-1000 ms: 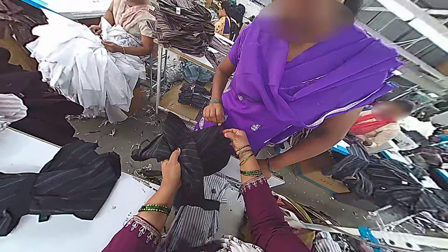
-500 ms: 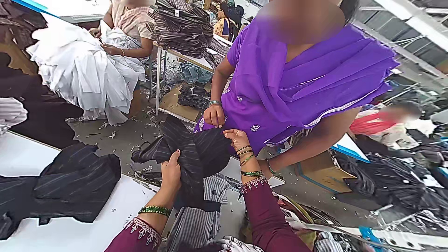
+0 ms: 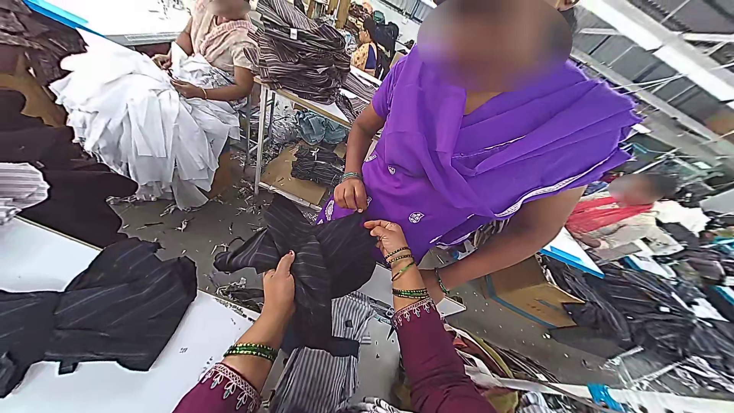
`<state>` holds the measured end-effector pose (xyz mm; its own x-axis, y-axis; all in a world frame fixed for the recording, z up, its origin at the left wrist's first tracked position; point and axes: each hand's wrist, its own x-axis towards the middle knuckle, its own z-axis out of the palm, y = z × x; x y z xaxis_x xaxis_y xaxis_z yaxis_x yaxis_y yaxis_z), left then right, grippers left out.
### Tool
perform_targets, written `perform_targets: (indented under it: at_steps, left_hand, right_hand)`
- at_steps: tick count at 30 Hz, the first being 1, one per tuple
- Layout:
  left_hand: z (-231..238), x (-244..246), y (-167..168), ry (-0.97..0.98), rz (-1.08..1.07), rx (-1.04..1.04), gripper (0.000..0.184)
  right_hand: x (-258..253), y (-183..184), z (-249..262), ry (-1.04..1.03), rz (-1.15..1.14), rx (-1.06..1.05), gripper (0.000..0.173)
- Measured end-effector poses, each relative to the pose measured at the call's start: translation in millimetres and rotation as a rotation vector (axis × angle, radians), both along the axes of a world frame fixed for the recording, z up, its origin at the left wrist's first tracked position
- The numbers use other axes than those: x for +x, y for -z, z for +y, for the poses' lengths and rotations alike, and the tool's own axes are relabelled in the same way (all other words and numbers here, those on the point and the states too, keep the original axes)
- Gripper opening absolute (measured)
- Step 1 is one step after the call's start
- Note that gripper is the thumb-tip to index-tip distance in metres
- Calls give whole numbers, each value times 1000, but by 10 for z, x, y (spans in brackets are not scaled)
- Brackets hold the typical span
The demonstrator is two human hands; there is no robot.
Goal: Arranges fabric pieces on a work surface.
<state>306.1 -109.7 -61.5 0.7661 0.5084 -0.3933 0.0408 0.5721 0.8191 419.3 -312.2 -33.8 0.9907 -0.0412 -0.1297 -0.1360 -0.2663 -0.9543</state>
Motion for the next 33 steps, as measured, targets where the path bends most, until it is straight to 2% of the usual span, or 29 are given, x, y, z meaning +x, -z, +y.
perform_targets:
  at_steps: [7, 13, 18, 25, 33]
  left_hand:
    - [6, 0, -13, 8, 28, 1, 14]
    - [10, 5, 2, 5, 24, -15, 17]
    - [21, -6, -1, 28, 21, -4, 15]
    - [37, -1, 0, 23, 7, 1, 14]
    - [40, 8, 5, 21, 11, 1, 15]
  right_hand:
    - [-12, 16, -8, -9, 9, 24, 30]
    - [-14, 39, 25, 17, -17, 134, 19]
    - [-14, 10, 59, 46, -12, 185, 24]
    - [-3, 5, 50, 27, -1, 134, 8]
    - [-7, 2, 38, -4, 8, 77, 26]
